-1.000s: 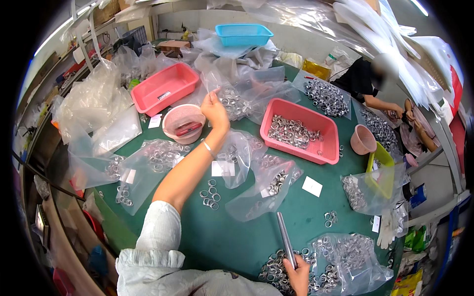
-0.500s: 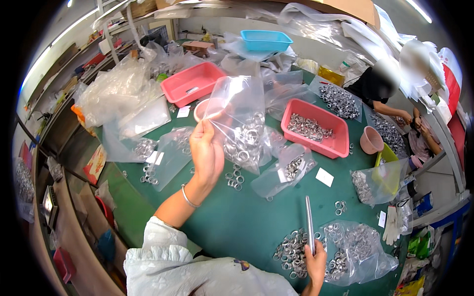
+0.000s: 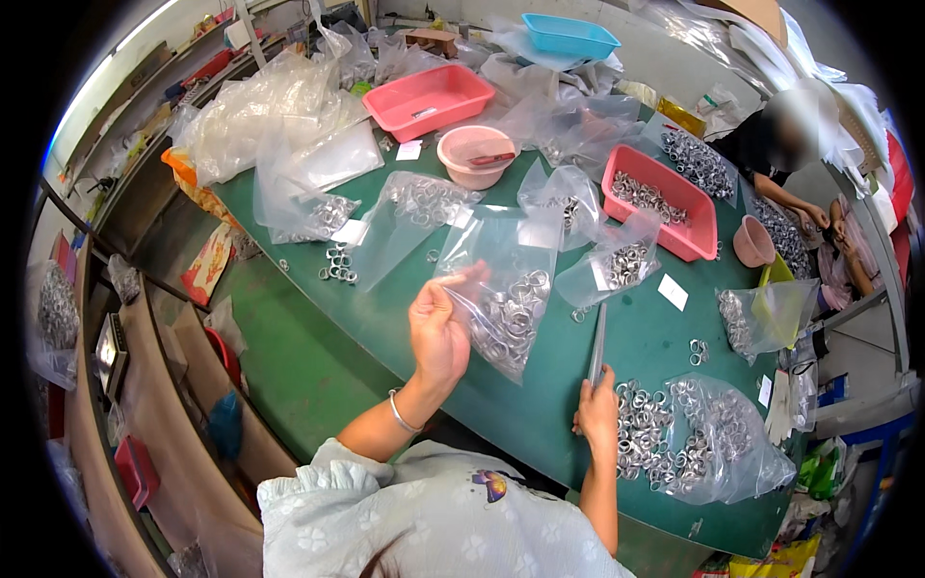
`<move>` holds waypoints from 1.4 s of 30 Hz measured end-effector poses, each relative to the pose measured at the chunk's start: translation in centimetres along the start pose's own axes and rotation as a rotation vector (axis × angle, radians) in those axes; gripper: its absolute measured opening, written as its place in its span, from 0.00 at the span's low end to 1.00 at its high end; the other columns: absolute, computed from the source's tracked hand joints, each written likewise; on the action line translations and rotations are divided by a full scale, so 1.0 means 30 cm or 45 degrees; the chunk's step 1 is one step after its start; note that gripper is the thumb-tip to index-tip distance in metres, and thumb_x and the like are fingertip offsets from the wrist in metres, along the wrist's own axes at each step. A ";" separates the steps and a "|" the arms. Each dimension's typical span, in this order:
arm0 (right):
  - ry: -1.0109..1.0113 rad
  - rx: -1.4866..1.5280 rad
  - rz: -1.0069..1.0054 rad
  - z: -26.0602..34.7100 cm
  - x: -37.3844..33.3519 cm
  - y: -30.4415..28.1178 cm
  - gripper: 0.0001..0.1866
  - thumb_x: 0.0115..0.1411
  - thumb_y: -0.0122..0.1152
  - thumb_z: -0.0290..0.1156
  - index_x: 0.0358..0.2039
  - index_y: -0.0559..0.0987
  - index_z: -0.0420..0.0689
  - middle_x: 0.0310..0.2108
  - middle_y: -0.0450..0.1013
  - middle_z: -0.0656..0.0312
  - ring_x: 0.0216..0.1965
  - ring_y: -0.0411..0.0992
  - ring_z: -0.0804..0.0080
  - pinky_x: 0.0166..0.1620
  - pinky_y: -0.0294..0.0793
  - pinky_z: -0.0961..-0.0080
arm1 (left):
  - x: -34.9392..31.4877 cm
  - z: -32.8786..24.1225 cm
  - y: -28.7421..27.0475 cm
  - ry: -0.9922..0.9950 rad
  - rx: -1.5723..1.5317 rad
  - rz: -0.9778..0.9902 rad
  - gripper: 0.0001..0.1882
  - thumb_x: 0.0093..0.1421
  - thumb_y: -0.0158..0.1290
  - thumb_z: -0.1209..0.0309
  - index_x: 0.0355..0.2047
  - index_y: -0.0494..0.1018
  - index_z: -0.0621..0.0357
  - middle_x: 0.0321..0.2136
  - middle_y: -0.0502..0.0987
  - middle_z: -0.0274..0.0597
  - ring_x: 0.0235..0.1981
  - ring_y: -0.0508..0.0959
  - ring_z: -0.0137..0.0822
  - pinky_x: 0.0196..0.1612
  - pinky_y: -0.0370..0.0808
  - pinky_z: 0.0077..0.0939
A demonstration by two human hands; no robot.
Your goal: The person uses a metal rod to thread small metal rings, then places the assembled keychains into clear plastic bags. They repeatedly pick up rings, thread them onto the rod, and transfer the finished items into packaging.
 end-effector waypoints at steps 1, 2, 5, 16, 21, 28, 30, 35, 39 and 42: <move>0.019 -0.060 0.009 0.001 0.004 0.019 0.23 0.62 0.43 0.28 0.54 0.55 0.31 0.16 0.70 0.50 0.13 0.70 0.59 0.16 0.69 0.64 | -0.018 0.015 -0.032 0.004 -0.016 0.002 0.11 0.64 0.43 0.69 0.35 0.70 0.66 0.42 0.73 0.51 0.51 0.69 0.48 0.60 0.59 0.54; 0.039 -0.119 0.018 -0.012 0.009 0.043 0.23 0.62 0.43 0.28 0.54 0.55 0.30 0.17 0.71 0.48 0.15 0.71 0.56 0.18 0.71 0.62 | -0.036 0.026 -0.057 -0.008 0.007 -0.007 0.11 0.64 0.43 0.69 0.35 0.70 0.66 0.42 0.73 0.51 0.51 0.69 0.48 0.60 0.59 0.54; -0.192 -0.555 -0.170 -0.066 0.023 0.099 0.20 0.60 0.44 0.30 0.48 0.60 0.27 0.22 0.73 0.41 0.24 0.73 0.44 0.28 0.73 0.55 | -0.082 0.057 -0.129 -0.046 0.056 -0.007 0.13 0.63 0.44 0.67 0.36 0.71 0.68 0.43 0.73 0.53 0.51 0.69 0.48 0.60 0.59 0.51; -0.274 -1.116 -0.240 -0.057 0.047 0.134 0.22 0.56 0.46 0.32 0.43 0.64 0.23 0.22 0.75 0.46 0.25 0.75 0.49 0.29 0.76 0.59 | -0.153 0.105 -0.215 -0.436 0.244 -0.009 0.16 0.64 0.43 0.71 0.45 0.70 0.73 0.47 0.72 0.53 0.50 0.71 0.38 0.56 0.64 0.30; -0.265 -1.279 -0.272 -0.044 0.047 0.106 0.24 0.58 0.49 0.38 0.46 0.67 0.28 0.26 0.75 0.49 0.26 0.76 0.53 0.28 0.75 0.62 | -0.100 0.057 -0.247 -0.661 0.483 0.142 0.16 0.63 0.46 0.71 0.47 0.70 0.71 0.43 0.75 0.47 0.44 0.74 0.31 0.50 0.70 0.24; -0.958 -0.370 -0.166 0.235 0.060 0.099 0.23 0.56 0.57 0.34 0.52 0.68 0.42 0.37 0.72 0.54 0.41 0.70 0.56 0.41 0.68 0.64 | -0.079 0.015 -0.244 -0.595 0.667 0.259 0.14 0.60 0.48 0.75 0.45 0.72 0.69 0.42 0.76 0.45 0.42 0.75 0.29 0.48 0.71 0.23; -1.176 -0.141 -0.014 0.321 0.111 0.142 0.26 0.55 0.57 0.35 0.54 0.66 0.43 0.40 0.71 0.54 0.47 0.67 0.58 0.50 0.63 0.66 | -0.076 0.011 -0.240 -0.571 0.724 0.283 0.14 0.60 0.49 0.76 0.46 0.71 0.69 0.43 0.76 0.45 0.43 0.74 0.30 0.49 0.71 0.24; -1.311 -0.229 0.217 0.370 0.246 0.236 0.31 0.52 0.61 0.42 0.54 0.67 0.42 0.41 0.71 0.55 0.48 0.66 0.61 0.55 0.56 0.67 | -0.083 -0.018 -0.250 -0.574 0.761 0.231 0.19 0.58 0.50 0.77 0.50 0.67 0.68 0.45 0.74 0.48 0.48 0.73 0.33 0.52 0.68 0.27; -1.174 -0.437 0.359 0.392 0.273 0.221 0.24 0.49 0.64 0.45 0.39 0.77 0.39 0.28 0.71 0.58 0.35 0.66 0.63 0.48 0.59 0.69 | -0.116 -0.047 -0.298 -0.538 0.821 0.189 0.21 0.58 0.50 0.77 0.53 0.64 0.66 0.47 0.72 0.50 0.50 0.72 0.36 0.54 0.67 0.28; -1.048 -0.529 0.590 0.382 0.297 0.200 0.17 0.50 0.63 0.41 0.31 0.79 0.38 0.22 0.69 0.59 0.31 0.64 0.65 0.45 0.60 0.70 | -0.128 -0.069 -0.321 -0.537 0.902 0.141 0.23 0.56 0.52 0.79 0.53 0.63 0.66 0.47 0.72 0.50 0.50 0.71 0.36 0.54 0.67 0.29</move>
Point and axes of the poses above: each hand's wrist, its own x-axis towards the middle knuckle, its own y-axis out of the palm, z = x × y, the point moved 1 cm from there along x, towards the middle knuckle
